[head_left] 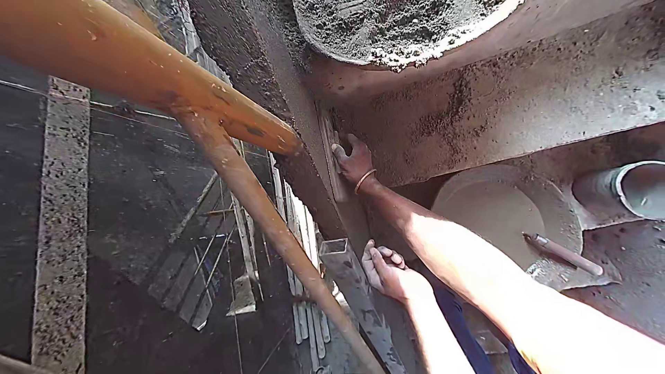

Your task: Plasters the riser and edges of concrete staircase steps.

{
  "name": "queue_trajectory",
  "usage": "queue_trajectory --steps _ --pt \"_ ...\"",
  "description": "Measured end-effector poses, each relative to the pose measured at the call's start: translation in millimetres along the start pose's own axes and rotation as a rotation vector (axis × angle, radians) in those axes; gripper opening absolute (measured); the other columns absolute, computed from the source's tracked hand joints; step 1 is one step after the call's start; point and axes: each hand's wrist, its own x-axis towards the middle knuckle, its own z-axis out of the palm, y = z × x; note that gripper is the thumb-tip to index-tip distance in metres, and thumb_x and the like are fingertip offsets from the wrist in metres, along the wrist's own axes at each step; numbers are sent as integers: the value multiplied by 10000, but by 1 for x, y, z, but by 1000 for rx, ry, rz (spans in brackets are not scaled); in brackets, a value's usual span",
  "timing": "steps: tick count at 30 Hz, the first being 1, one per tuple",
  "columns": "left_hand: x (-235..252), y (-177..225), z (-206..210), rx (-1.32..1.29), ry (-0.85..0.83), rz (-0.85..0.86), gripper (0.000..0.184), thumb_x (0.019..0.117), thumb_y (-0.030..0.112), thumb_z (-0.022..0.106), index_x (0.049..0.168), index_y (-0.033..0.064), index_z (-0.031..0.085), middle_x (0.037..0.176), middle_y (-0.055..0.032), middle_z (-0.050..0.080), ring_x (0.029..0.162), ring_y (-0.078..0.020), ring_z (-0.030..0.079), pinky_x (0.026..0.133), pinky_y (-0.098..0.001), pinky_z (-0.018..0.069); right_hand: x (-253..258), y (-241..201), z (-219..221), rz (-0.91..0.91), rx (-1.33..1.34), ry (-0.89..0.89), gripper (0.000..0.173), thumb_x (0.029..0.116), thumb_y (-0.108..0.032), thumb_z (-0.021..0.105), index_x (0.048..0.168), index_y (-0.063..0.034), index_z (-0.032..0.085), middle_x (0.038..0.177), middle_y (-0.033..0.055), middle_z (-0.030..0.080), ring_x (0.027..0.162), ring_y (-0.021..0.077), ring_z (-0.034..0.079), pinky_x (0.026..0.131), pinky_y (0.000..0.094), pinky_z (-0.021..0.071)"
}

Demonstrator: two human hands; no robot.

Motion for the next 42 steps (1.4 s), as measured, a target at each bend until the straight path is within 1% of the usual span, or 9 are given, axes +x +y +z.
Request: queue_trajectory --steps 9,13,17,20,23,30,34,37,42 --pt "-5 -2 0 -17 3 89 249 1109 150 350 1175 64 574 650 36 518 441 -21 487 396 -141 400 -53 22 -28 129 -66 -255 498 981 -309 691 1406 -93 546 1129 186 692 978 323 691 861 541 562" --pt "-7 -6 3 -17 -30 186 236 1104 143 359 1148 63 576 602 55 482 421 -11 464 392 -145 391 -69 28 -36 149 127 -316 504 934 -170 741 1390 -104 535 1167 156 679 963 233 701 871 424 588" --pt "-6 -8 4 -21 -53 155 244 1102 136 361 1128 54 589 591 57 467 407 -15 445 386 -145 388 -53 -32 -49 -77 132 -255 600 987 -224 686 1535 -292 451 1271 145 660 912 335 687 716 541 578" --pt "-5 -5 5 -11 -50 128 248 1101 133 357 1127 52 590 587 54 466 408 -15 448 382 -146 389 -23 -71 -47 -134 72 -269 497 1074 -182 520 1563 -246 466 1434 110 616 1185 312 649 966 544 516" --pt "-4 0 11 -6 -38 106 241 1099 115 360 1143 50 587 594 54 464 408 -10 445 380 -138 379 22 -40 -17 -235 59 -245 485 1073 -186 487 1557 -209 484 1497 83 576 1333 259 577 1095 529 461" --pt "-8 -3 4 -18 -111 82 249 1098 107 348 1157 35 579 624 43 493 436 -9 479 399 -136 405 29 -4 -19 -30 -105 -342 547 1054 -204 533 1590 -203 422 1446 158 593 1240 331 624 1016 561 501" --pt "-15 -8 3 -22 -136 87 254 1094 100 336 1130 37 580 621 47 508 440 -12 497 406 -145 430 -17 -6 -38 -48 -160 -364 539 1056 -234 549 1581 -197 434 1335 198 650 1101 389 670 902 604 540" --pt "-18 -12 1 -12 -120 129 248 1096 109 342 1127 46 579 608 56 494 427 -10 482 396 -140 412 -53 10 -42 -18 -166 -391 542 1048 -259 568 1574 -299 442 1231 165 698 973 367 700 790 599 567" --pt "-16 -14 4 -25 -109 224 227 1097 113 351 1134 60 568 580 66 471 408 -2 455 389 -140 397 -66 27 -40 -14 -106 -452 583 1024 -186 614 1567 -322 449 1422 74 627 1218 303 642 1010 579 507"
